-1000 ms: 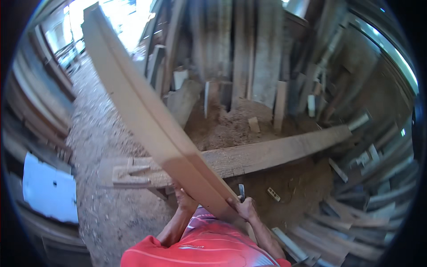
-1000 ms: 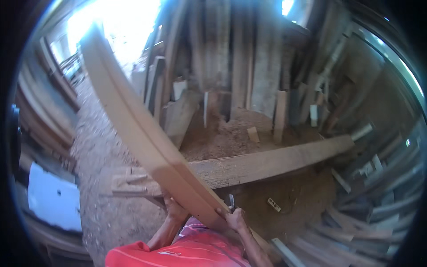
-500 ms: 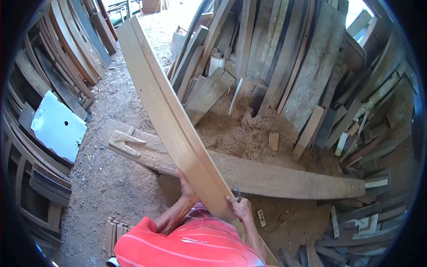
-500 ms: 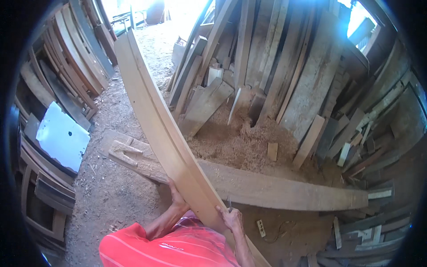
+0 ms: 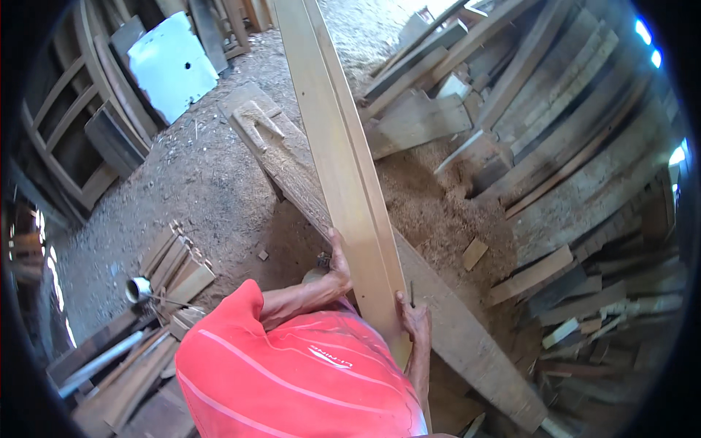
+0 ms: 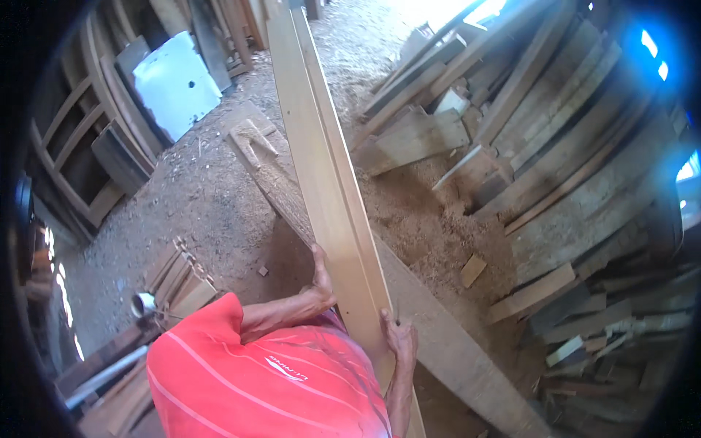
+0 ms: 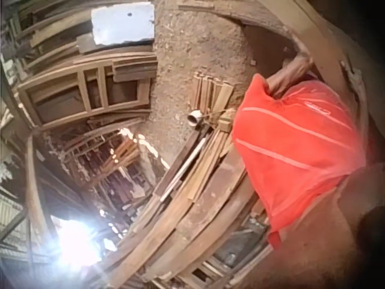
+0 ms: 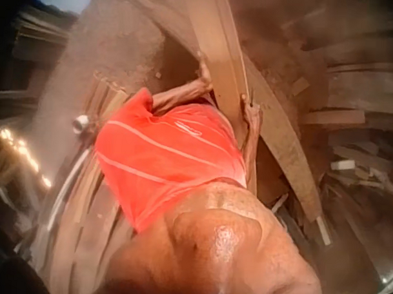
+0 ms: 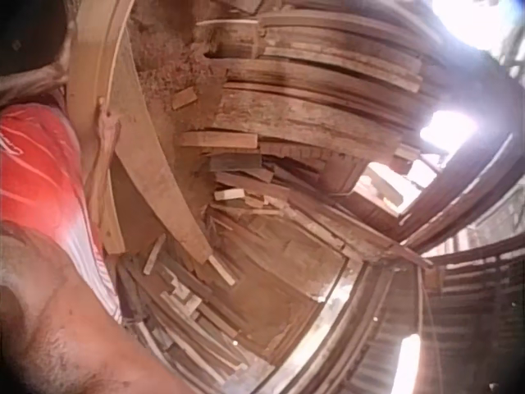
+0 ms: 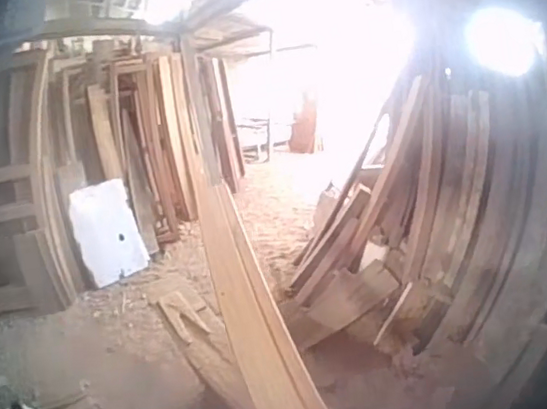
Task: The person applies a finishing substance to a wooden board using a scraper and a brush, then uses a small bottle to apply glue into a specific area of the wood.
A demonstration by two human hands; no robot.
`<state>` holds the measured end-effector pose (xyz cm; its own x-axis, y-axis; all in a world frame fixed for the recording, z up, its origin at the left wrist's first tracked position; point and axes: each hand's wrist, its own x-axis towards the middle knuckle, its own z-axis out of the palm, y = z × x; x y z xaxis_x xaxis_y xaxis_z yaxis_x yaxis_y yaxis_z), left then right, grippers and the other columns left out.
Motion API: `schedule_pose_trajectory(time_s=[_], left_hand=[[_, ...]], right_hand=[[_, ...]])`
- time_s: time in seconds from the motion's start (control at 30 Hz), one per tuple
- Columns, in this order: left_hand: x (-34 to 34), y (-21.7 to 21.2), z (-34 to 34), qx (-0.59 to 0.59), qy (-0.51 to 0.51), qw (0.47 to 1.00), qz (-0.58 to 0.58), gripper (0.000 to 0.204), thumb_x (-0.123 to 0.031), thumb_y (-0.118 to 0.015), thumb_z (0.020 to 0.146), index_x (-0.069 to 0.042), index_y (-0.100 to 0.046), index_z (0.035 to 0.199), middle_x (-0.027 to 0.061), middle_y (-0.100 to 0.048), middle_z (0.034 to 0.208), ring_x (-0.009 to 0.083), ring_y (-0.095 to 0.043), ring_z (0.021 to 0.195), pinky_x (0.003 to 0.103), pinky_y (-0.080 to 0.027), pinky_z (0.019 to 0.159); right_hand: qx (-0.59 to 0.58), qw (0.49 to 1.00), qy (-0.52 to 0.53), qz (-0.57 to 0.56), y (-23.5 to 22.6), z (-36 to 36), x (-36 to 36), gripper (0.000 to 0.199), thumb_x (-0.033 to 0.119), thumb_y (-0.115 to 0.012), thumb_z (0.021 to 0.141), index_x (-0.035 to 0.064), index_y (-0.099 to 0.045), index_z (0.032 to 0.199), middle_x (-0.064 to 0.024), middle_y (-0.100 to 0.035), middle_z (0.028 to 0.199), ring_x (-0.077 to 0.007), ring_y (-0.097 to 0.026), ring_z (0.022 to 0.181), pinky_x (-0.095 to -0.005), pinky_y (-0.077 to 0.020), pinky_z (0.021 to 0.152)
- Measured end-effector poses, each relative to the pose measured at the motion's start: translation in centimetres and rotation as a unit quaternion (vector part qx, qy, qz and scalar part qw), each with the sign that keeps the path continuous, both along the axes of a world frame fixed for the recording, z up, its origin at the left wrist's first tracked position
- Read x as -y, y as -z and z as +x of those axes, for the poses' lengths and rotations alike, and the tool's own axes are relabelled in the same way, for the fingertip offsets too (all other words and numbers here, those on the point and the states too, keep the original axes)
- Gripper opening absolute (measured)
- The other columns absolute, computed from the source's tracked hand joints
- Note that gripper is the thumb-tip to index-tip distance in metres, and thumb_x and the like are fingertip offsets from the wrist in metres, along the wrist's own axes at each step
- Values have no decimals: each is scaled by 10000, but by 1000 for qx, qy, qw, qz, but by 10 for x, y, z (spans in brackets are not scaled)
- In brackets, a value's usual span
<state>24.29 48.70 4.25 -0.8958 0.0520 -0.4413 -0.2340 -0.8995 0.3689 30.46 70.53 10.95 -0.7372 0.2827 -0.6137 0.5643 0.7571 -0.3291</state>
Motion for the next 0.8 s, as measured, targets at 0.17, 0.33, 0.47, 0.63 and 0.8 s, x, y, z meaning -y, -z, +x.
schedule_pose_trajectory(time_s=[0.17,0.33,0.47,0.63,0.8], left_hand=[[-43,33,27,29,-67,997,-4,1113,-935,-223,817,-116,-300,1568,141,-415,1548,349,-421,1396,505,-345,1167],[-74,88,48,73,-85,992,59,1143,-953,-200,794,-137,-254,1592,149,-333,1604,372,-339,1450,558,-297,1183],[-81,64,49,140,-87,985,49,1170,-971,-207,769,-151,-233,1603,158,-300,1620,386,-306,1469,586,-270,1189],[-85,93,33,153,-102,977,106,1152,-956,-232,786,-138,-242,1597,163,-310,1614,394,-333,1455,591,-293,1176],[-95,97,30,178,-145,972,43,1127,-931,-311,805,-114,-269,1580,180,-408,1542,377,-434,1391,566,-384,1132]], right_hand=[[14,994,-109,-12,17,-7,-50,892,784,-534,834,-61,-732,1043,-353,-672,1046,-485,-656,1055,-543,-495,892],[46,988,-145,22,46,-11,-86,862,759,-520,855,-40,-726,1105,-336,-668,1120,-478,-637,1113,-520,-488,954],[59,987,-151,6,52,-26,-95,833,733,-548,857,-26,-713,1157,-330,-668,1142,-460,-627,1154,-510,-483,975],[-57,975,-209,-45,100,-41,-110,735,637,-604,889,-94,-681,871,-230,-644,691,-295,-667,729,-460,-498,703],[-7,974,-212,-76,74,-64,-105,691,618,-626,886,-69,-674,840,-189,-611,653,-243,-627,680,-457,-485,652]])
